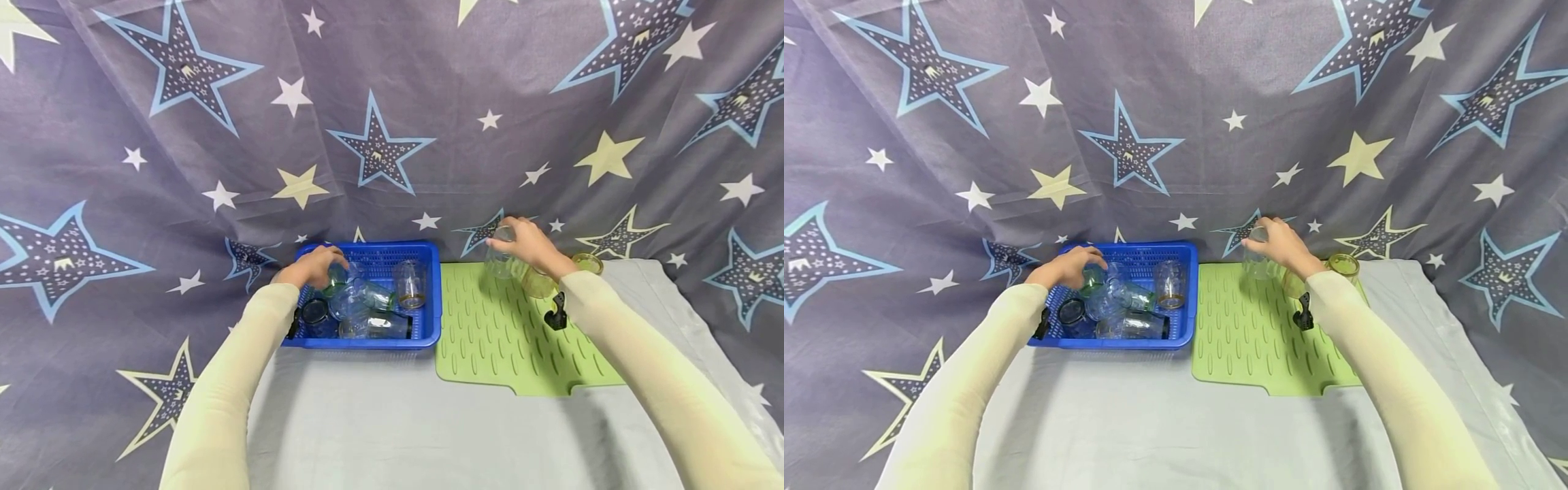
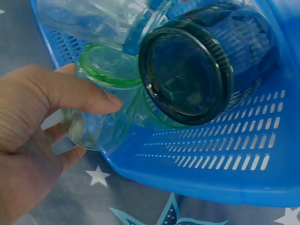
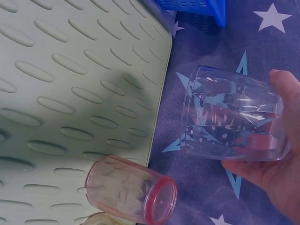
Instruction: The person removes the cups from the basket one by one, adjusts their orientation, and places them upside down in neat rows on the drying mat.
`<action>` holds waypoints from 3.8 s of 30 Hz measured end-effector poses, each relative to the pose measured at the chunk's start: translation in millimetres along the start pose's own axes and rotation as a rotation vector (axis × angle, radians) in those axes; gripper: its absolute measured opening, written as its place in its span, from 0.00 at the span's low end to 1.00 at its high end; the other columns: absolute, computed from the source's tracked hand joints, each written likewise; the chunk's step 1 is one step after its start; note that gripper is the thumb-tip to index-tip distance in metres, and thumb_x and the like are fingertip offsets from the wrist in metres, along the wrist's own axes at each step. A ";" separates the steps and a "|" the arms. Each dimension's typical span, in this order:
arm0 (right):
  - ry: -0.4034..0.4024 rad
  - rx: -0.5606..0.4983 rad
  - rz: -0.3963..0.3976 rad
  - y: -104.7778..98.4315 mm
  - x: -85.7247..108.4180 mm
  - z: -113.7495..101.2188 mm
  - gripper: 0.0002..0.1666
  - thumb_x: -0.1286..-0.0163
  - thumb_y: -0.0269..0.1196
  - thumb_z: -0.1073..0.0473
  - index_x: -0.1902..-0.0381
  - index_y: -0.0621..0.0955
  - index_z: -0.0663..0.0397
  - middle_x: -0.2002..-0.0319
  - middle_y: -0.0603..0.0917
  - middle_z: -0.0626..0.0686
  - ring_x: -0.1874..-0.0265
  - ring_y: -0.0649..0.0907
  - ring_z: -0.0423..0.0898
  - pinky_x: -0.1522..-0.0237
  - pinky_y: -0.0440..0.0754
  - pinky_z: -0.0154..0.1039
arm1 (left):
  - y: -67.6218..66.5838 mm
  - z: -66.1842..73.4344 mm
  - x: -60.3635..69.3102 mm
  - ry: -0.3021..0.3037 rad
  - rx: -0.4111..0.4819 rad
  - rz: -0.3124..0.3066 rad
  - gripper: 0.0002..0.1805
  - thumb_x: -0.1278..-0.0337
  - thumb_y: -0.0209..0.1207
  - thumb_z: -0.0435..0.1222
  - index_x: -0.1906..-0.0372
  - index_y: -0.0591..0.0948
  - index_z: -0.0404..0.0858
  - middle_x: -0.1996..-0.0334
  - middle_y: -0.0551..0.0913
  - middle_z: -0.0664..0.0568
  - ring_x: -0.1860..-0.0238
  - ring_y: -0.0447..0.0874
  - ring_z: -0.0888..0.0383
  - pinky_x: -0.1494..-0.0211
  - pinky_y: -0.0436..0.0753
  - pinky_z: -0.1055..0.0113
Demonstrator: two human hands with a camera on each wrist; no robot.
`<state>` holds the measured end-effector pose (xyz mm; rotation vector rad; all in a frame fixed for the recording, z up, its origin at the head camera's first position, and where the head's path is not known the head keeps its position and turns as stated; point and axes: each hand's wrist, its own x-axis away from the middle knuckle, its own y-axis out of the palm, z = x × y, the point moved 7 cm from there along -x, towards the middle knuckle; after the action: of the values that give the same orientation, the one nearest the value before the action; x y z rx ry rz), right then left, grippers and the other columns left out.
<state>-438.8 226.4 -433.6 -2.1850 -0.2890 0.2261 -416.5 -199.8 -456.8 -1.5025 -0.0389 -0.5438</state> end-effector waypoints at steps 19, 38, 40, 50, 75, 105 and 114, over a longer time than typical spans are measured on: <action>0.029 0.001 -0.003 6.2 -3.4 13.9 0.46 0.28 0.61 0.35 0.29 0.69 0.67 0.33 0.72 0.70 0.37 0.75 0.66 0.36 0.74 0.66 | 3.8 -1.5 1.1 0.022 -0.102 0.131 0.39 0.59 0.62 0.19 0.34 0.79 0.39 0.27 0.69 0.41 0.23 0.61 0.40 0.27 0.73 0.44; 0.055 0.024 -0.008 16.8 -2.7 23.4 0.47 0.29 0.61 0.34 0.29 0.68 0.65 0.34 0.71 0.72 0.36 0.74 0.69 0.34 0.72 0.67 | 4.4 -1.0 -2.8 0.021 -0.141 0.130 0.35 0.52 0.58 0.16 0.35 0.80 0.39 0.30 0.74 0.42 0.26 0.65 0.41 0.33 0.78 0.46; 0.053 0.026 -0.002 17.7 -2.7 23.2 0.47 0.29 0.62 0.35 0.29 0.68 0.66 0.34 0.71 0.72 0.37 0.74 0.69 0.34 0.72 0.67 | 3.9 -0.6 -2.6 0.020 -0.156 0.126 0.35 0.52 0.58 0.17 0.36 0.80 0.40 0.31 0.74 0.43 0.27 0.66 0.42 0.33 0.78 0.46; 0.090 0.014 -0.022 23.6 -1.4 28.6 0.51 0.28 0.60 0.32 0.25 0.63 0.65 0.29 0.64 0.74 0.34 0.71 0.71 0.34 0.70 0.70 | 2.8 -4.0 -3.9 0.022 -0.159 0.133 0.39 0.59 0.64 0.19 0.35 0.80 0.42 0.32 0.75 0.44 0.29 0.68 0.42 0.41 0.81 0.49; 0.084 0.024 -0.010 23.6 -2.9 27.1 0.50 0.29 0.60 0.32 0.27 0.64 0.64 0.31 0.66 0.73 0.36 0.72 0.70 0.34 0.71 0.69 | -11.8 -1.8 -0.3 -0.045 0.011 0.231 0.40 0.54 0.77 0.44 0.33 0.78 0.41 0.33 0.76 0.38 0.34 0.75 0.38 0.32 0.76 0.41; 0.098 0.009 -0.039 33.1 -5.2 30.3 0.53 0.30 0.62 0.32 0.24 0.61 0.65 0.30 0.64 0.74 0.35 0.72 0.71 0.34 0.71 0.68 | -28.4 11.8 0.7 -0.026 0.186 0.330 0.41 0.51 0.74 0.51 0.32 0.77 0.39 0.35 0.80 0.43 0.36 0.78 0.42 0.33 0.77 0.43; 0.115 -0.019 -0.014 39.9 -4.1 34.1 0.50 0.30 0.65 0.37 0.25 0.61 0.62 0.32 0.66 0.72 0.38 0.74 0.71 0.37 0.74 0.71 | -29.3 24.5 4.3 0.027 0.274 0.380 0.41 0.51 0.73 0.54 0.31 0.77 0.41 0.35 0.80 0.44 0.36 0.79 0.44 0.35 0.79 0.44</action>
<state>-446.9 228.6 -485.6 -2.2047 -0.2427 0.0899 -416.0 -177.1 -425.7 -1.1959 0.1835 -0.2400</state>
